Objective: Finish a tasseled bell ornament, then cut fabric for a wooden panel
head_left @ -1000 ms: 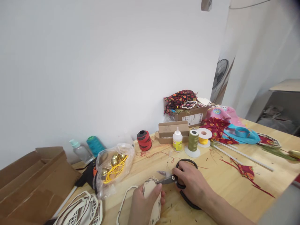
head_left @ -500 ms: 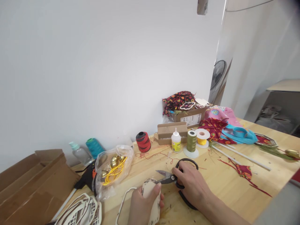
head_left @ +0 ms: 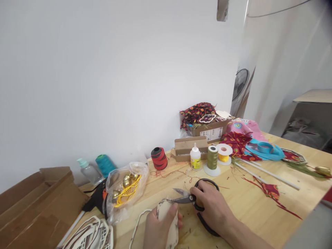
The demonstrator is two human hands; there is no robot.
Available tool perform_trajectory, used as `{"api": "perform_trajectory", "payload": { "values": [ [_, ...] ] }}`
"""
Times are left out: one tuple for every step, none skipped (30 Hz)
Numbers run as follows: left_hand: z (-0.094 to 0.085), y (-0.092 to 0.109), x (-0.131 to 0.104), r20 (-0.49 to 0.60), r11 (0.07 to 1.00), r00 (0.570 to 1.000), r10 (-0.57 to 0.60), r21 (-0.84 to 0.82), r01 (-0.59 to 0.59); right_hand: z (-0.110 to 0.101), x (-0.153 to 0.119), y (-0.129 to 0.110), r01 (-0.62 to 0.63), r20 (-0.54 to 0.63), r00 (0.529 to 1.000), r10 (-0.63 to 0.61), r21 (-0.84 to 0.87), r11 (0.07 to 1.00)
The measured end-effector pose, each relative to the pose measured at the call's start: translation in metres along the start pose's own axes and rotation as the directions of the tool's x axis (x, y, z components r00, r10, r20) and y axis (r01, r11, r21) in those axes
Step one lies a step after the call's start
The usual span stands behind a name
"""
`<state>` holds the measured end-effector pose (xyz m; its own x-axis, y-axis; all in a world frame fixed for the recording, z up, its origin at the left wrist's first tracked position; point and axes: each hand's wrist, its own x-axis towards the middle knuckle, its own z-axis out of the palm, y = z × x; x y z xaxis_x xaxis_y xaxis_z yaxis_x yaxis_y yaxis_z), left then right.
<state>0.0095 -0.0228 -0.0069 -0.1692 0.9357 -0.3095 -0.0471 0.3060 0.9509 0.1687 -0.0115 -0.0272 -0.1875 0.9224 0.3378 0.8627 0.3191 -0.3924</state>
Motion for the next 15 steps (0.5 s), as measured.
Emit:
{"api": "perform_trajectory", "payload": {
  "values": [
    [-0.0006,-0.0002,0.0005,0.013,1.0,1.0,0.006,-0.002,-0.006,0.0001,0.0001,-0.0001,0.005,0.007,1.0,-0.005,-0.004,1.0],
    [-0.001,-0.0001,0.0006,0.029,1.0,1.0,0.011,-0.003,-0.011,0.0001,0.0003,-0.0003,0.01,0.015,1.0,-0.01,-0.007,1.0],
    [-0.0013,0.0004,0.0005,0.044,1.0,0.999,0.012,-0.001,-0.011,0.0,0.0006,-0.0005,0.013,0.022,1.0,-0.013,-0.009,1.0],
    [-0.0012,0.001,0.0001,0.052,1.0,0.999,0.008,0.0,-0.008,-0.0003,0.0008,-0.0007,0.016,0.029,0.999,-0.015,-0.01,1.0],
    [-0.001,0.0016,-0.0004,0.05,1.0,0.999,0.004,-0.004,-0.003,-0.0006,0.0011,-0.0009,0.015,0.037,0.999,-0.015,-0.013,1.0],
    [-0.0006,0.0022,-0.001,0.039,1.0,0.999,0.002,-0.009,-0.001,-0.0009,0.0012,-0.0011,0.013,0.044,0.999,-0.012,-0.017,1.0],
    [-0.0001,0.0025,-0.0017,0.022,1.0,1.0,0.001,-0.018,-0.001,-0.0011,0.0013,-0.0012,0.009,0.049,0.999,-0.008,-0.022,1.0],
    [0.0005,0.0027,-0.0022,0.005,1.0,1.0,0.002,-0.029,-0.002,-0.0011,0.0012,-0.0012,0.006,0.052,0.999,-0.004,-0.027,1.0],
    [0.001,0.0028,-0.0028,-0.002,0.999,1.0,0.005,-0.033,-0.005,-0.0009,0.001,-0.0011,0.004,0.051,0.999,-0.002,-0.034,0.999],
    [0.0015,0.0027,-0.0032,-0.006,1.0,1.0,0.008,-0.03,-0.008,-0.0004,0.0007,-0.0008,0.004,0.049,0.999,-0.002,-0.04,0.999],
    [0.0019,0.0025,-0.0036,-0.006,1.0,1.0,0.008,-0.02,-0.009,0.0003,0.0004,-0.0005,0.002,0.045,0.999,0.0,-0.048,0.999],
    [0.0022,0.0024,-0.0038,-0.007,1.0,1.0,0.006,-0.003,-0.006,0.0011,0.0,-0.0001,0.0,0.042,0.999,0.002,-0.058,0.998],
    [0.0024,0.0023,-0.004,-0.011,1.0,1.0,0.005,0.013,-0.005,0.0019,-0.0004,0.0002,-0.002,0.041,0.999,0.005,-0.07,0.998],
    [0.0025,0.0023,-0.0041,-0.018,0.999,1.0,0.007,0.032,-0.007,0.0026,-0.0008,0.0004,-0.004,0.04,0.999,0.007,-0.08,0.997],
    [0.0025,0.0024,-0.0041,-0.028,0.999,1.0,0.009,0.045,-0.007,0.0032,-0.001,0.0005,-0.007,0.039,0.999,0.01,-0.089,0.996]
  ]
}}
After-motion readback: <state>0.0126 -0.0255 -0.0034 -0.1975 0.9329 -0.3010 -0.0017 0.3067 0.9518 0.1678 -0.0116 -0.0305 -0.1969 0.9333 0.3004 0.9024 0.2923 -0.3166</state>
